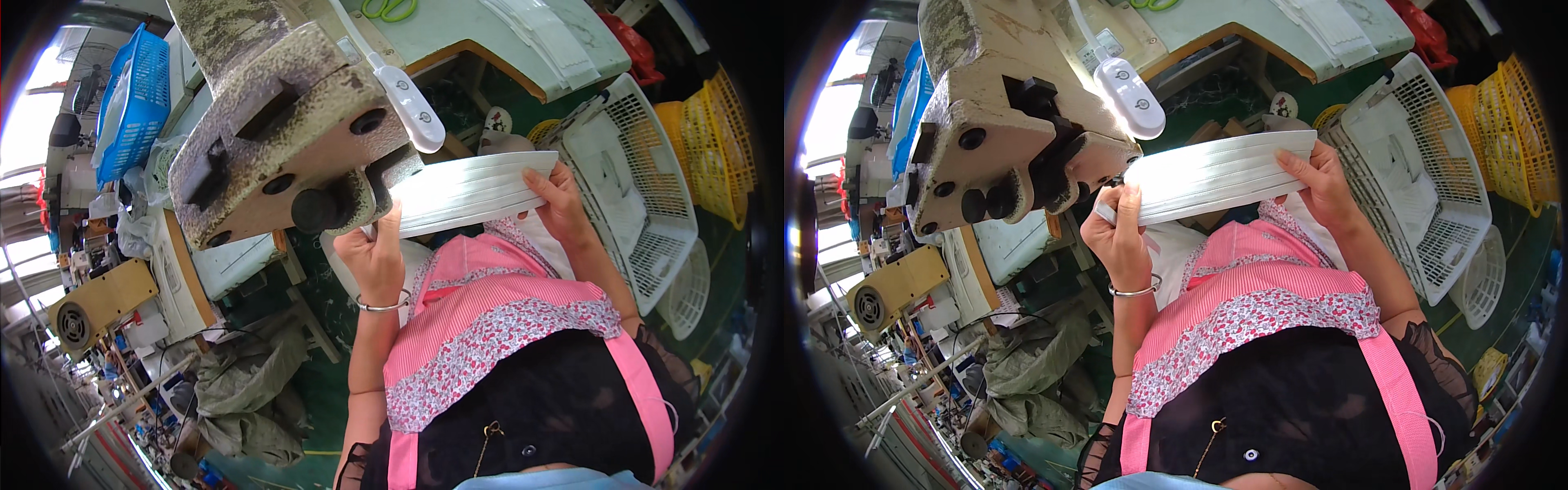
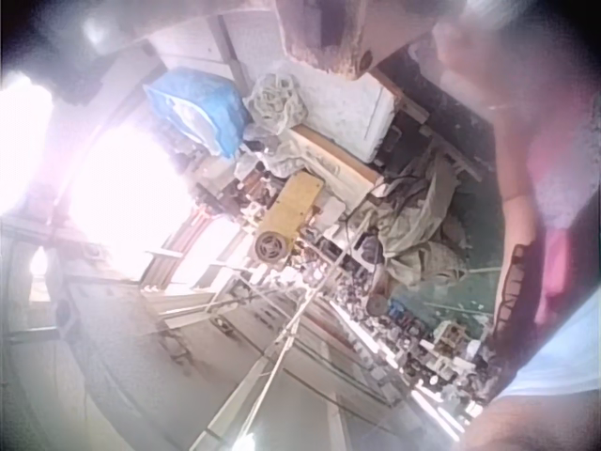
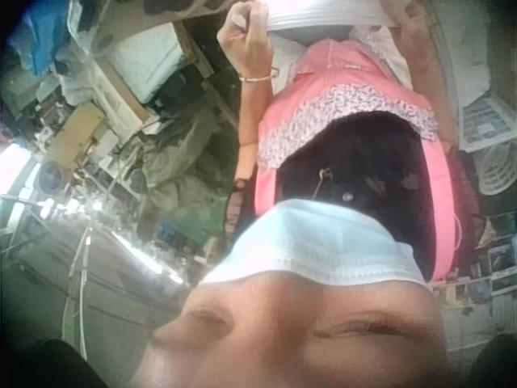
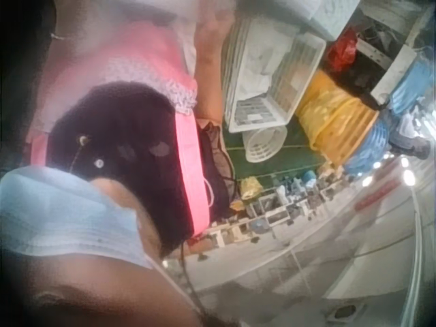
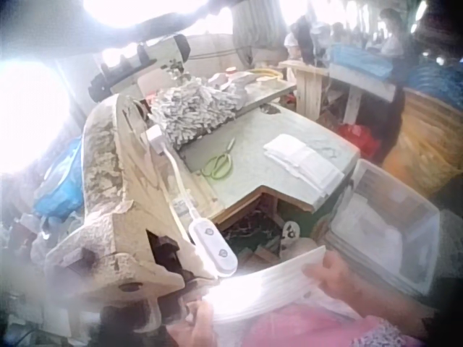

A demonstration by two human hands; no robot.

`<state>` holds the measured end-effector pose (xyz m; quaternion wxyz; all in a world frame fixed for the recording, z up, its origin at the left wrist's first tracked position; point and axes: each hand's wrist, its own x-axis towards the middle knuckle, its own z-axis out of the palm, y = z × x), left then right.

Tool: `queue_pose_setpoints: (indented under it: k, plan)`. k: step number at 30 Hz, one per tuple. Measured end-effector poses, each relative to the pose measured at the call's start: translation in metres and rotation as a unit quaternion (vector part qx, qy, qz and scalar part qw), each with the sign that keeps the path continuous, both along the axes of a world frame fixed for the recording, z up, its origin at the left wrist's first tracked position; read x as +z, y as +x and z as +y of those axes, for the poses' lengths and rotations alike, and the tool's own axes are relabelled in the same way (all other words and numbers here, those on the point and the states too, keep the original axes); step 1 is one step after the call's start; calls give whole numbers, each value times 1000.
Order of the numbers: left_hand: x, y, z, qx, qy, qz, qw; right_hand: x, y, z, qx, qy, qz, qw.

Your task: The person stitches white fabric strips together using an industrial sewing machine, likely as part of a shoe assembly process.

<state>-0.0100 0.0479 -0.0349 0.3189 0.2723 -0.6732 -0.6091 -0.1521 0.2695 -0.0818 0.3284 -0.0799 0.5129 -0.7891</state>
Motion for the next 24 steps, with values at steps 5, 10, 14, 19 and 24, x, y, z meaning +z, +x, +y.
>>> queue_pose_setpoints:
  k: [5,10,14,19,24]
  plan:
    - [-4,-5,-3,15,-46,40,998,-1,3,2,-13,14,33,999]
    - [15,-5,8,30,68,15,997,9,2,-7,-55,13,40,998]
    - [17,-7,12,52,136,38,989,21,-14,-17,-54,20,75,995]
    - [2,-4,12,84,148,81,982,39,-27,-31,-30,38,133,990]
    - [-8,-2,13,132,98,114,980,46,-28,-42,-13,56,140,989]
